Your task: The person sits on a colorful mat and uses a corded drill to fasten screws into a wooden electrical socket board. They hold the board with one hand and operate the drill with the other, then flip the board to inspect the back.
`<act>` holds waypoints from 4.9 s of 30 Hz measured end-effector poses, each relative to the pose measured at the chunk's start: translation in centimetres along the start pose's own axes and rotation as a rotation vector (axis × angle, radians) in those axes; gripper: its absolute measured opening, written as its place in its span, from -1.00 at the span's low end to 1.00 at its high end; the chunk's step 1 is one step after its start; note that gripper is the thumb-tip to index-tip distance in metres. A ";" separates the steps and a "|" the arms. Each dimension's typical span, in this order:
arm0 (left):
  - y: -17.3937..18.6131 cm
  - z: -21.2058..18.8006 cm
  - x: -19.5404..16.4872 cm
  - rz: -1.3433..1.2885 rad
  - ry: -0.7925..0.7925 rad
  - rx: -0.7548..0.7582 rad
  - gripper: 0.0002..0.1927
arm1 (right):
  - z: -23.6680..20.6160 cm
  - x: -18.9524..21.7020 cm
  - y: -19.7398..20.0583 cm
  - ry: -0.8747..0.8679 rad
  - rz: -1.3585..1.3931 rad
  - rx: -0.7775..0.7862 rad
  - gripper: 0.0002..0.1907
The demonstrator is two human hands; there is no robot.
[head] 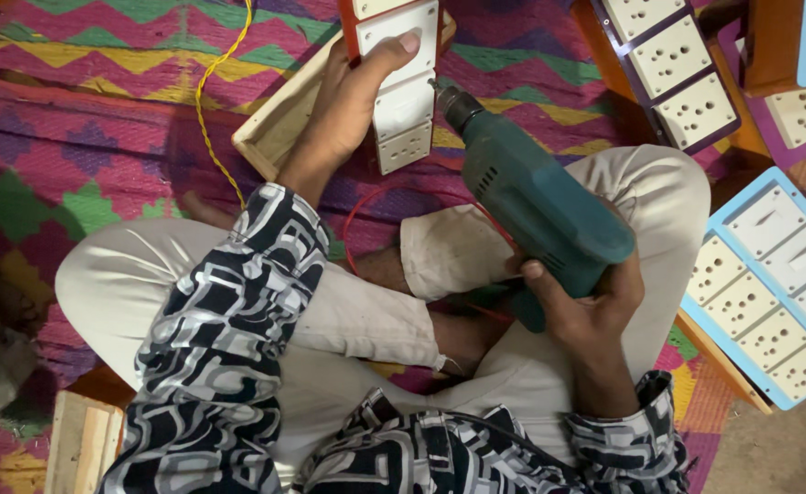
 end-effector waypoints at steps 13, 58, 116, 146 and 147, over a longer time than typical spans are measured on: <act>4.1 2.5 -0.2 0.144 -0.045 -0.291 -0.60 | 1.9 -0.7 -3.3 0.147 -0.067 0.057 -0.27; 4.1 3.3 5.2 0.272 -0.214 -0.150 -0.49 | 1.1 -2.7 -2.2 -0.010 -0.054 0.052 -0.39; 2.7 2.9 5.0 0.242 -0.141 -0.127 -0.43 | 2.9 -3.5 -3.2 -0.208 0.032 0.092 -0.50; 2.3 2.4 4.0 0.441 -0.100 -0.116 -0.32 | 2.8 -3.6 -3.4 -0.204 0.042 0.083 -0.47; 2.2 2.4 3.9 0.455 -0.115 -0.093 -0.31 | 2.8 -3.6 -3.4 -0.202 0.026 0.080 -0.47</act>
Point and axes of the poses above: each hand's wrist, its own z-axis towards the middle knuckle, its own y-axis out of the back of the hand, x = y × z, the point moved 5 cm from there along z, towards the middle knuckle, and after that the axes turned 15 degrees about -x, right-handed, at the moved point
